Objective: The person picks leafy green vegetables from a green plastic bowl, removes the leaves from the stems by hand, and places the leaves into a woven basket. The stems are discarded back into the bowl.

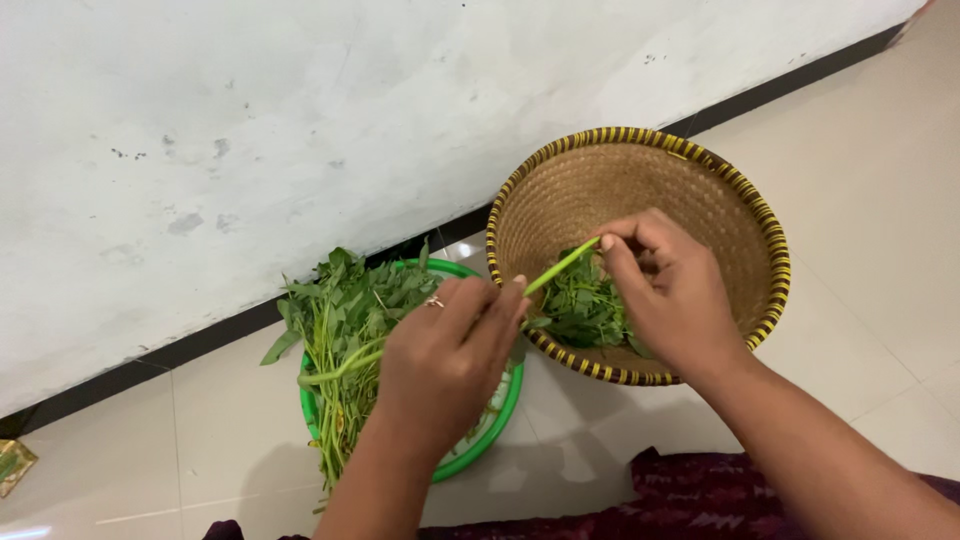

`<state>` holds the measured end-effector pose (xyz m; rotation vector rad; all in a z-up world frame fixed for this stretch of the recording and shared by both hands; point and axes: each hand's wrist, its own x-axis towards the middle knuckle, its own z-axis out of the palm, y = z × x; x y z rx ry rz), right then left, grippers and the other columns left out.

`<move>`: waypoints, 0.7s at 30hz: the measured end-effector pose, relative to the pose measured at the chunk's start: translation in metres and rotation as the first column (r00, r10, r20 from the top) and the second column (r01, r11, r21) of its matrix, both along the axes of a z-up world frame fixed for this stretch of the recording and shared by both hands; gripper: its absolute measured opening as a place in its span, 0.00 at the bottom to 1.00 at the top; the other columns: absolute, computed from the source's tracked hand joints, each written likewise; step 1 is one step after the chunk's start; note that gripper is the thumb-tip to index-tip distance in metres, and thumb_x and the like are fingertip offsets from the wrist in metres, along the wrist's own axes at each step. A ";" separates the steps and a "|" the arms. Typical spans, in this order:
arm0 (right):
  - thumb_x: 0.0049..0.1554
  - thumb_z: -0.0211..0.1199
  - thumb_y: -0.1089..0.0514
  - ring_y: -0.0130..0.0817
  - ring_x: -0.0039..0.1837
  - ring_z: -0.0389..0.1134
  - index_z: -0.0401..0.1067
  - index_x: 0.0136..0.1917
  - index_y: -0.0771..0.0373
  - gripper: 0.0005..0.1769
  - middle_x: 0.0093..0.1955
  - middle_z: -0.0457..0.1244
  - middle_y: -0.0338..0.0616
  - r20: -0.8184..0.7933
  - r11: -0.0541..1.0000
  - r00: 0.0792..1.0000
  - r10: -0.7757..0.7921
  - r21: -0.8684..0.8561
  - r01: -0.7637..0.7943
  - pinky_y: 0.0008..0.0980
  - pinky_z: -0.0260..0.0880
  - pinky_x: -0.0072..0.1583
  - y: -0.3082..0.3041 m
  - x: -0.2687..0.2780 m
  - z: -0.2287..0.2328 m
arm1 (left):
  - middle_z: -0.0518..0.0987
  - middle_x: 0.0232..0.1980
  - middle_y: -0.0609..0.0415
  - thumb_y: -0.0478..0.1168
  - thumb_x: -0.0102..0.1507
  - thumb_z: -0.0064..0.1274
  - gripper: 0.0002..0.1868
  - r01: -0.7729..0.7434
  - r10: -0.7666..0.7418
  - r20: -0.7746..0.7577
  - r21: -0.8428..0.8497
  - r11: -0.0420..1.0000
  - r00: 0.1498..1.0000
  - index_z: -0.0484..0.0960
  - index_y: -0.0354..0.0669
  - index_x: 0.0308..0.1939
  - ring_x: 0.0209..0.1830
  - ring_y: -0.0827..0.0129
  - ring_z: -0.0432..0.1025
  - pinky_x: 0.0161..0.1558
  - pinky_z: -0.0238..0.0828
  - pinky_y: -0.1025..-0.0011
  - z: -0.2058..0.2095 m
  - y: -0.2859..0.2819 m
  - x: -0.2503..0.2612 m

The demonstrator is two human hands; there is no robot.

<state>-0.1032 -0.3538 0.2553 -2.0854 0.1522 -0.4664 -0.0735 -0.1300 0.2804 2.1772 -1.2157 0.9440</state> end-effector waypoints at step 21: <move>0.64 0.57 0.59 0.40 0.52 0.65 0.74 0.52 0.62 0.07 0.46 0.64 0.44 0.101 0.875 0.960 0.261 -0.444 -0.191 0.42 0.63 0.53 0.010 -0.005 0.014 | 0.73 0.36 0.56 0.36 0.64 0.62 0.08 -0.061 0.063 -0.036 0.031 0.998 0.997 0.87 0.38 0.47 0.29 0.67 0.69 0.29 0.67 0.69 0.002 0.001 -0.002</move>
